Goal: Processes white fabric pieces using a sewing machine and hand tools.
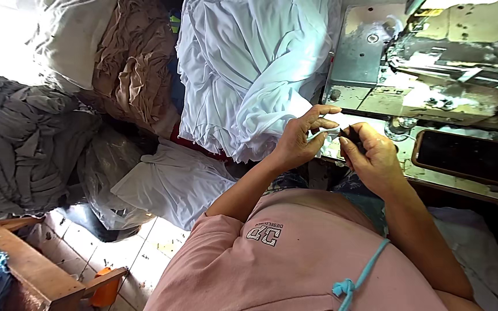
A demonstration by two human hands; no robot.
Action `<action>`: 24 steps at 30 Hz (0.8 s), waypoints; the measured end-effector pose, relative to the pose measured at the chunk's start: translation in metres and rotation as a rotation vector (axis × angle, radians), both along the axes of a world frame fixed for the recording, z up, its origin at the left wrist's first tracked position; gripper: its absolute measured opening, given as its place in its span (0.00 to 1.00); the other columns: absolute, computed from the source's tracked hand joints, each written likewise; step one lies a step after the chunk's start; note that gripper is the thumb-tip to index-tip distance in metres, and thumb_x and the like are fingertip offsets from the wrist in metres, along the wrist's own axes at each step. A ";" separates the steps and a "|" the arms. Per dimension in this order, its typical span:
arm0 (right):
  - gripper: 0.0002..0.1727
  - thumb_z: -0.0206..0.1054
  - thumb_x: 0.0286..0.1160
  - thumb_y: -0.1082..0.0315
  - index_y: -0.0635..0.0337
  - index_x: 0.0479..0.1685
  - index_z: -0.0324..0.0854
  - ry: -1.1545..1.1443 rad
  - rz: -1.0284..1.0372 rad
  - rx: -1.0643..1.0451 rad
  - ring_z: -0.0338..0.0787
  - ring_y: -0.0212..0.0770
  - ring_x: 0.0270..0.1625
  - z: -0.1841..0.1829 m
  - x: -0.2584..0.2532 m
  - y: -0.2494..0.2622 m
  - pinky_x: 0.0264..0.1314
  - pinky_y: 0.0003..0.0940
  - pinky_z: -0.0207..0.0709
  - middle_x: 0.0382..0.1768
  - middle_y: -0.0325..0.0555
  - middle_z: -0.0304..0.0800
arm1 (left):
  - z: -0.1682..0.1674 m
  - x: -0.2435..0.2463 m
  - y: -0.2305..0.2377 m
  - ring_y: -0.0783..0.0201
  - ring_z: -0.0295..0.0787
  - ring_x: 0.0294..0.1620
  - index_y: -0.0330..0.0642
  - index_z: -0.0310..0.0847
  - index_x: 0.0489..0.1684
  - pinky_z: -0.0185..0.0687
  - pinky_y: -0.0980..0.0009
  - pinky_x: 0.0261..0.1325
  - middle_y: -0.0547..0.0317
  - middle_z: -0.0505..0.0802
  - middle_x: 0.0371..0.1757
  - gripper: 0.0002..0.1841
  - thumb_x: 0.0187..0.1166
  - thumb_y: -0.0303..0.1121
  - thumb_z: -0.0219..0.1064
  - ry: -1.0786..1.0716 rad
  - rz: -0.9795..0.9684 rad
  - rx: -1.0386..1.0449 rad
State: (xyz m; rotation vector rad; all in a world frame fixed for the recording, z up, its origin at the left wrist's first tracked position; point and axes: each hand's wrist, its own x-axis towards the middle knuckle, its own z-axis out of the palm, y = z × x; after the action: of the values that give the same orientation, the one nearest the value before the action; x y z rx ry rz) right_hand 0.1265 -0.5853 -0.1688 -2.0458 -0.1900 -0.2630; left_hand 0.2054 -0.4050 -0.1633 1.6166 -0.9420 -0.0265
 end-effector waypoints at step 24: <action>0.08 0.64 0.85 0.68 0.65 0.44 0.82 -0.212 -0.017 0.149 0.82 0.19 0.24 -0.021 0.018 -0.007 0.27 0.13 0.77 0.29 0.35 0.87 | -0.007 0.003 -0.011 0.78 0.70 0.19 0.25 0.81 0.51 0.68 0.82 0.27 0.65 0.78 0.19 0.11 0.74 0.20 0.69 0.235 -0.086 0.119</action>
State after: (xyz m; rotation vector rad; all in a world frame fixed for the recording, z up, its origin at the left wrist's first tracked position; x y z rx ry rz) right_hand 0.1440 -0.5925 -0.1898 -1.8710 -0.2754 -0.4915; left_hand 0.2080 -0.4157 -0.1707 1.6394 -0.8395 -0.3304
